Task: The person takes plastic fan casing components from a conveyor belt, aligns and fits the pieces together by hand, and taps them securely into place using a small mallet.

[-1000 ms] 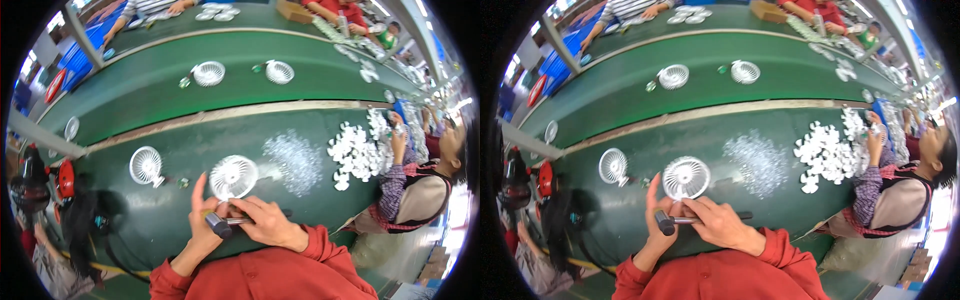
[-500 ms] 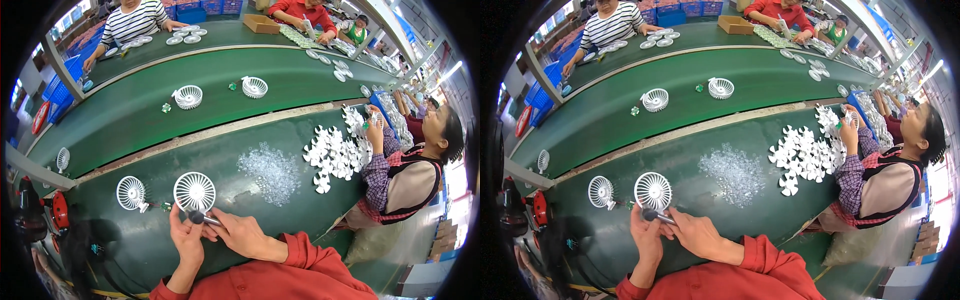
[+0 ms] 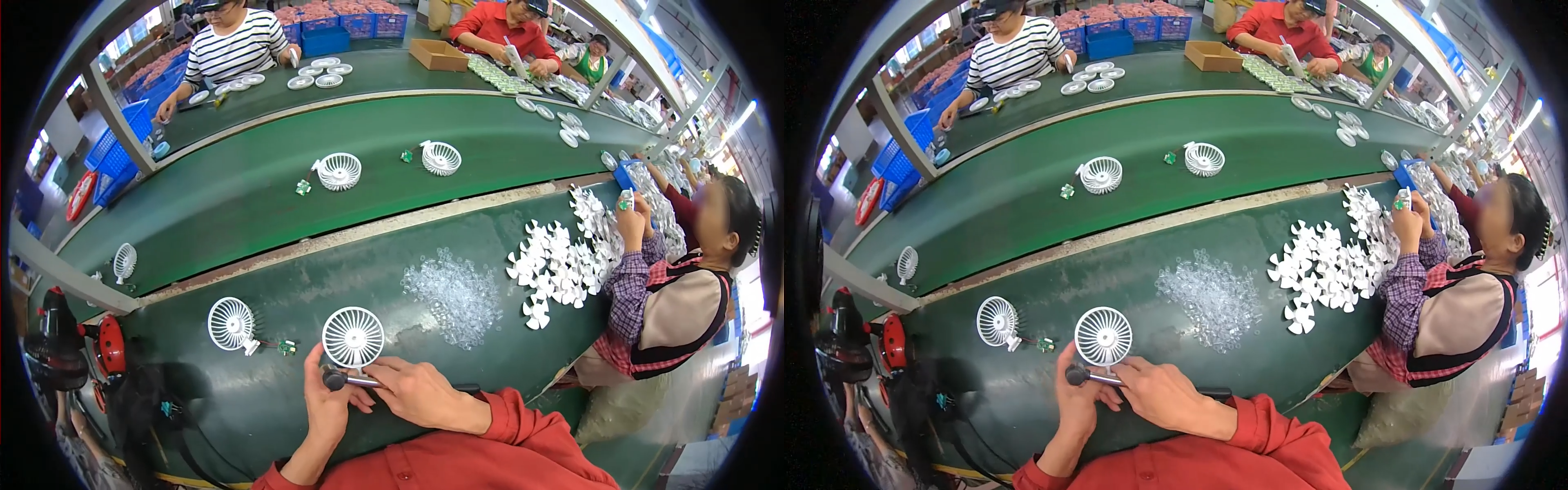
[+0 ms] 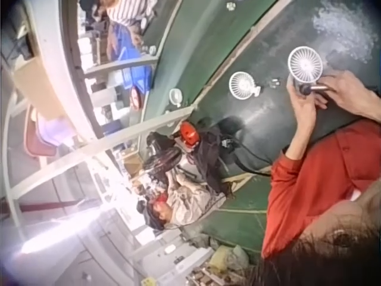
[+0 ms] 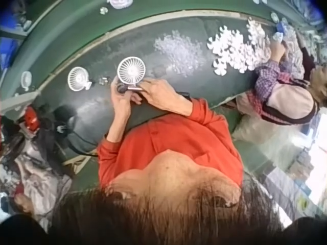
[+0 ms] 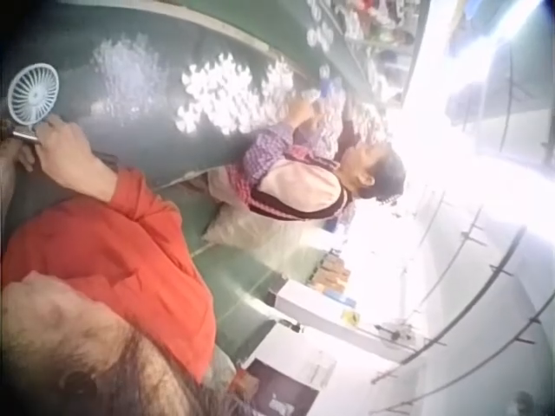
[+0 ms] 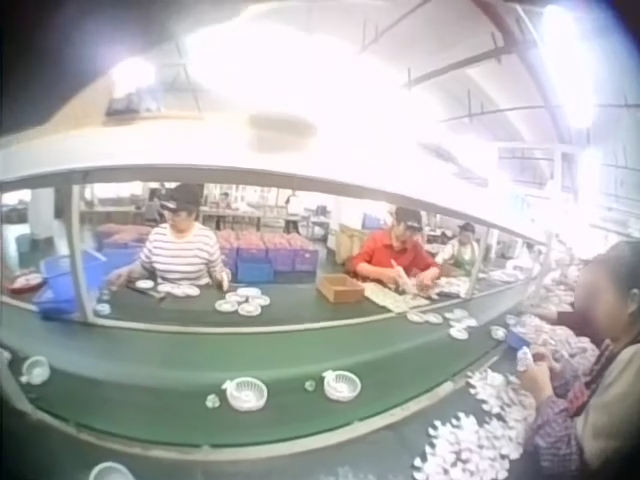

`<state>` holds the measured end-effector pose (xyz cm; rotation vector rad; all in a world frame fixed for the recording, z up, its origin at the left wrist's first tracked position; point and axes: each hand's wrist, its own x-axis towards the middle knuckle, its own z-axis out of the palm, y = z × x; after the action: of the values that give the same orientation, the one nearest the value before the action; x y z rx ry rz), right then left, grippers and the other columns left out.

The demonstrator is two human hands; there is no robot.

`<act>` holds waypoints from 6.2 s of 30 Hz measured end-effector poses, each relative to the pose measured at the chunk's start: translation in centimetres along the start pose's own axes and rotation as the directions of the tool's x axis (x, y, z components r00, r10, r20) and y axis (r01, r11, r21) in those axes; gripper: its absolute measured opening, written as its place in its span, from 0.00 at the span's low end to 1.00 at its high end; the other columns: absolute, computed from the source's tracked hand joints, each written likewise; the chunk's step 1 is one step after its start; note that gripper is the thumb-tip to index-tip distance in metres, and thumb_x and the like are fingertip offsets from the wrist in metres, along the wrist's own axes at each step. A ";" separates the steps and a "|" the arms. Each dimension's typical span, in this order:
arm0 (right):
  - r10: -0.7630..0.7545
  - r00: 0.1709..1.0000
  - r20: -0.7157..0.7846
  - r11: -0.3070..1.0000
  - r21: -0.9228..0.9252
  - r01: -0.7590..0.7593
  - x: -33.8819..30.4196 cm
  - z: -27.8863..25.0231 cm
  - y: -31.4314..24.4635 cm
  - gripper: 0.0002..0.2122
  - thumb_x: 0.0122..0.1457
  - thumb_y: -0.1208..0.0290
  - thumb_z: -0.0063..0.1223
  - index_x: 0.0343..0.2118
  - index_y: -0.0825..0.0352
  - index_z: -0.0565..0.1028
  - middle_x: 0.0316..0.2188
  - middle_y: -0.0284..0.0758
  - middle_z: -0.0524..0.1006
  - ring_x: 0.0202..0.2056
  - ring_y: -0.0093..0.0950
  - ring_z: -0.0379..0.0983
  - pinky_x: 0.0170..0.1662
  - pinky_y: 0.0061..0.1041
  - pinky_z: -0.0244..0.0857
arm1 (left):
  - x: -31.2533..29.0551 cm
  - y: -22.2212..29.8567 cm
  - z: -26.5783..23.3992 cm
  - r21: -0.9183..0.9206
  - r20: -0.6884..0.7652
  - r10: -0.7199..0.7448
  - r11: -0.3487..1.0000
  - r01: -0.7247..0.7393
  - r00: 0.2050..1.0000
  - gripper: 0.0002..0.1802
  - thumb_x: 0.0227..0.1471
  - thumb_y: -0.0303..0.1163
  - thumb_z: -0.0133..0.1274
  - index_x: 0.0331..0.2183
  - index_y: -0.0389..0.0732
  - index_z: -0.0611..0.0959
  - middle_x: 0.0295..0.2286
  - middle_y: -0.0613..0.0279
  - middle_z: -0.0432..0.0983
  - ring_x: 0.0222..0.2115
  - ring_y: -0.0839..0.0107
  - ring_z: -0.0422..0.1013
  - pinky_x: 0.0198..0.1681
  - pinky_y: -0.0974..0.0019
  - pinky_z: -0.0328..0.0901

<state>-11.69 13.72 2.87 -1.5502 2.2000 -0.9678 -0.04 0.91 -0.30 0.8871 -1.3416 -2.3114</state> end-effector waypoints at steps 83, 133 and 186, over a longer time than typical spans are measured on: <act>0.517 0.721 0.461 -0.042 0.855 -0.517 1.7 -0.4 4.1 0.08 0.64 0.73 0.51 0.35 0.74 0.77 0.22 0.31 0.73 0.09 0.11 0.53 0.10 0.15 0.45 | -1.1 1.0 -1.4 0.737 0.479 0.498 0.219 -0.639 0.723 0.46 0.32 0.31 0.68 0.54 0.35 0.66 0.49 0.44 0.63 0.45 0.45 0.66 0.46 0.50 0.65; 0.532 0.823 0.198 0.508 0.703 -0.498 1.9 0.7 0.9 0.10 0.58 0.73 0.60 0.41 0.72 0.79 0.19 0.22 0.70 0.17 0.10 0.59 0.19 0.15 0.51 | -0.8 3.8 -2.3 0.750 0.441 0.491 0.259 -0.609 0.751 0.44 0.31 0.32 0.69 0.52 0.35 0.71 0.46 0.48 0.67 0.42 0.51 0.69 0.39 0.56 0.70; 0.194 0.959 -0.209 0.942 0.313 -0.122 3.5 -0.7 -4.5 0.17 0.54 0.71 0.64 0.46 0.69 0.75 0.20 0.32 0.73 0.19 0.15 0.63 0.23 0.19 0.62 | 0.4 8.9 -2.1 -0.432 0.268 0.040 0.898 0.083 0.963 0.11 0.63 0.31 0.45 0.44 0.35 0.73 0.43 0.49 0.76 0.44 0.61 0.75 0.44 0.57 0.72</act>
<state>-10.21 9.87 6.93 -1.1537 2.1632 -1.4184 0.82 -5.23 6.50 0.4536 -0.8302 -2.6716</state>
